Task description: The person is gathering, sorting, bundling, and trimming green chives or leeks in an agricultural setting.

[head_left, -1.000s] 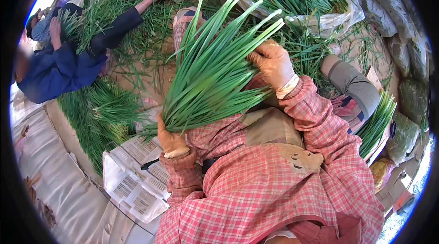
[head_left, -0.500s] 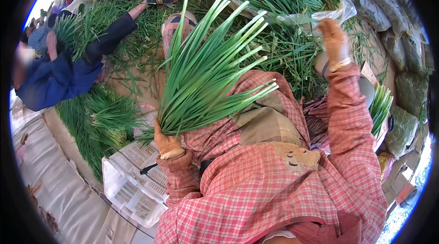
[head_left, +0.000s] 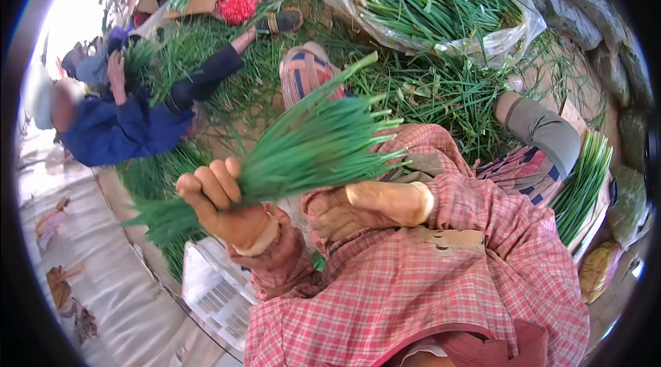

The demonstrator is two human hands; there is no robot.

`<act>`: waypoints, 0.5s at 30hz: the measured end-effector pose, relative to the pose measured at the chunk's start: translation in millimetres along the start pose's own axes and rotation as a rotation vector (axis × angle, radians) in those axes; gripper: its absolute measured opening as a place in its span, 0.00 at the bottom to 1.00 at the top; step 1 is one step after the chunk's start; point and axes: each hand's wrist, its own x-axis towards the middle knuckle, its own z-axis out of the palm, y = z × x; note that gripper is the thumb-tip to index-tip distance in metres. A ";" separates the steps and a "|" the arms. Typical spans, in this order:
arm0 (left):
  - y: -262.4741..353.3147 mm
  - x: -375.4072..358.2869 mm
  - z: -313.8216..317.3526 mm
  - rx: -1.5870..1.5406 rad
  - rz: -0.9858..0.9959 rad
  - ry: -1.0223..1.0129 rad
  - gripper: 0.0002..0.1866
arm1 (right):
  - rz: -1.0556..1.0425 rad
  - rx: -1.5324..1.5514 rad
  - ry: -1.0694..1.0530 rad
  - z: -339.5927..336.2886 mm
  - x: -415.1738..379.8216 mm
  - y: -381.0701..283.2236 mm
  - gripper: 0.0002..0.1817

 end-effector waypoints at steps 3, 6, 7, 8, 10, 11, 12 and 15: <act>-2.7 15.3 47.7 0.099 -0.020 -0.509 0.05 | -0.247 0.325 -0.016 7.0 17.0 -10.4 0.34; -22.8 14.1 86.2 0.340 0.074 -0.987 0.08 | -0.681 0.451 -0.019 31.0 5.0 -37.2 0.34; -29.8 10.4 97.8 0.427 0.127 -1.136 0.11 | -0.669 0.417 -0.024 24.2 -5.7 -44.6 0.36; -36.3 4.3 109.0 0.521 0.188 -1.278 0.15 | -0.658 0.384 -0.029 17.5 -16.5 -51.8 0.38; -61.3 -23.6 115.6 0.730 0.173 -1.535 0.12 | -0.657 0.266 -0.086 11.3 -36.5 -68.7 0.41; -81.0 -40.3 116.8 0.768 0.212 -1.588 0.15 | -0.737 0.214 0.001 13.5 -45.0 -76.2 0.40; -98.9 -53.7 117.8 0.807 0.251 -1.633 0.20 | -0.771 0.241 0.064 13.4 -57.6 -82.3 0.37; -129.5 -70.3 121.9 0.951 0.243 -1.861 0.25 | -0.724 0.109 0.069 -3.3 -96.2 -99.2 0.36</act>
